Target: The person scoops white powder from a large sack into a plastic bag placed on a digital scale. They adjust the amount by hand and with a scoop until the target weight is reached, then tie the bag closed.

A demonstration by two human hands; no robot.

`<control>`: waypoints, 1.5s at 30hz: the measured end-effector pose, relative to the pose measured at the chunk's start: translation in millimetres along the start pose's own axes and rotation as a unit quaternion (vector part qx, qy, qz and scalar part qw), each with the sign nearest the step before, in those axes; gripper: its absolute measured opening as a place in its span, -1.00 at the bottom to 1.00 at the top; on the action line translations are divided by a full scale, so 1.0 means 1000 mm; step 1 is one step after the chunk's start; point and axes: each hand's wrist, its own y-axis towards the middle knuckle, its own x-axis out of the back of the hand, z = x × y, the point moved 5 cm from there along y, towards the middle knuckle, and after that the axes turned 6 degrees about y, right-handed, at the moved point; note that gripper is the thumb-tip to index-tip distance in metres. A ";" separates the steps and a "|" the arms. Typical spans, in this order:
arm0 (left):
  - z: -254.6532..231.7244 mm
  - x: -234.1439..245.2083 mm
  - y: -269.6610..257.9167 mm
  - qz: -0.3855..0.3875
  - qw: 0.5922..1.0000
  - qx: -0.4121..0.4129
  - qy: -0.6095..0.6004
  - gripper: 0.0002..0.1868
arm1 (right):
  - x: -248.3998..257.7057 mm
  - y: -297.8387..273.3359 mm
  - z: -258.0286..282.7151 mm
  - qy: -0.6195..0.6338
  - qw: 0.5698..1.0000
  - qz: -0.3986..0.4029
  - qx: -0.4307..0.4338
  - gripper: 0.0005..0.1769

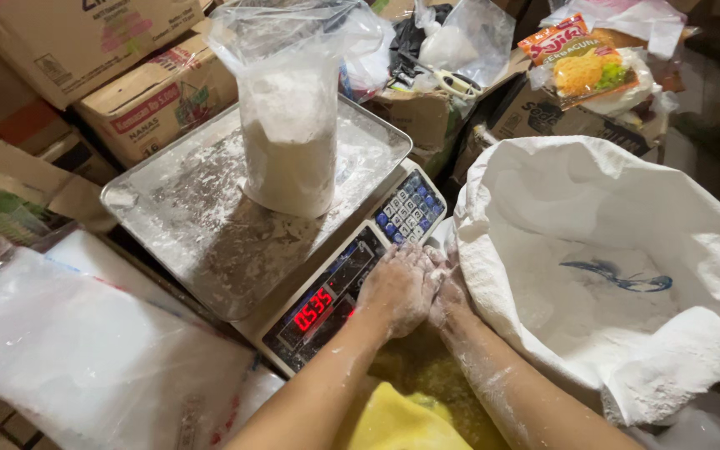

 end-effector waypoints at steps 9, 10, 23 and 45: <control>0.043 -0.011 -0.084 -0.127 0.976 0.165 0.070 -0.06 | -0.044 -0.061 -0.032 0.062 0.995 -0.070 -0.021 -0.36; 0.050 -0.018 -0.100 -0.055 0.977 0.186 0.088 -0.02 | -0.046 -0.069 -0.039 0.043 0.992 -0.115 -0.032 -0.35; 0.005 -0.034 -0.077 -0.045 0.990 -0.006 -0.132 -0.29 | -0.058 -0.117 -0.056 -0.007 0.985 -0.139 -0.106 -0.23; -0.147 0.109 0.043 -0.305 0.882 -0.138 -0.331 -0.74 | -0.021 -0.127 0.190 -0.290 0.944 -0.147 0.060 -0.82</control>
